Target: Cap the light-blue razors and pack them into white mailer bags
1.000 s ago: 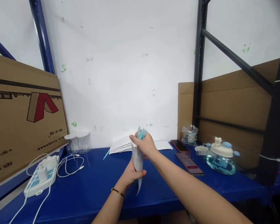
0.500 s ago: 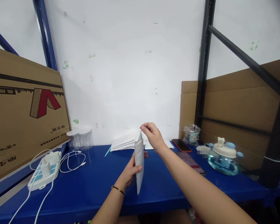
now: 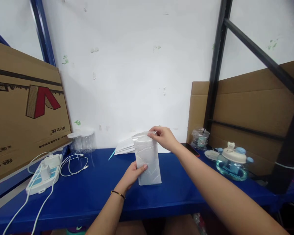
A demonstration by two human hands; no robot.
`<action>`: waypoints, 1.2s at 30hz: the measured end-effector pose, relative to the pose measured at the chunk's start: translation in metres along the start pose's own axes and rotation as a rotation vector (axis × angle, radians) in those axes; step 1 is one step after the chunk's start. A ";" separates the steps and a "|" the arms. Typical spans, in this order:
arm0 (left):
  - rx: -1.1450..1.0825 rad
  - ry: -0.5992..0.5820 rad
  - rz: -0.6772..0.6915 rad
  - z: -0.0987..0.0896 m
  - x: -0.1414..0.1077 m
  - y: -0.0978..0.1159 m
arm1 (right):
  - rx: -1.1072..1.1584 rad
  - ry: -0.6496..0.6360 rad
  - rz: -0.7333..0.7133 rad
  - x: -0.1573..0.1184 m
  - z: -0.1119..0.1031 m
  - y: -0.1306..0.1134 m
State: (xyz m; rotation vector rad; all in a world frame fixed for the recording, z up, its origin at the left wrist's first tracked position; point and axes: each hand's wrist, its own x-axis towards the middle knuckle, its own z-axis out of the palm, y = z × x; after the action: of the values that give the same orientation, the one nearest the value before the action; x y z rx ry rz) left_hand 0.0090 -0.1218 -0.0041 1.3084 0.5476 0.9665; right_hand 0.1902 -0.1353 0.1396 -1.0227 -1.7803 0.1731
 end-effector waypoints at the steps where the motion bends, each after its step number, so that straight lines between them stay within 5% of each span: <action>1: -0.020 -0.004 -0.011 0.001 0.000 0.001 | 0.001 -0.024 -0.026 0.000 -0.005 0.001; 7: -0.305 -0.144 -0.163 -0.005 -0.009 0.005 | 0.278 -0.351 -0.112 -0.020 -0.033 0.005; 12: -0.383 -0.439 -0.389 -0.010 0.005 0.009 | 0.323 -0.475 0.056 -0.042 -0.024 0.035; 14: -0.441 -0.422 -0.440 -0.013 0.019 0.012 | 0.364 -0.356 0.166 -0.038 -0.024 0.065; 18: -0.375 -0.316 -0.504 -0.031 0.048 0.009 | 0.585 0.155 0.427 -0.015 -0.045 0.152; 20: -0.362 -0.273 -0.517 -0.043 0.058 0.000 | 0.584 0.305 0.534 -0.005 -0.056 0.197; 26: -0.433 -0.103 -0.488 -0.060 0.066 -0.024 | 0.272 0.362 0.784 -0.010 -0.034 0.288; 31: -0.461 -0.040 -0.519 -0.060 0.067 -0.024 | 0.036 0.311 0.836 -0.004 -0.005 0.297; 34: -0.451 0.083 -0.494 -0.062 0.070 -0.024 | -0.148 0.277 0.665 0.018 0.017 0.269; 36: -0.445 0.165 -0.462 -0.065 0.071 -0.022 | -0.159 0.116 0.509 0.036 0.041 0.244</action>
State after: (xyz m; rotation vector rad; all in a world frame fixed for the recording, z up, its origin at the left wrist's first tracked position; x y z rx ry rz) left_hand -0.0001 -0.0262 -0.0272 0.6673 0.6790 0.7533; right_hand 0.2883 0.0564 0.0129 -1.5582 -1.4173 0.2829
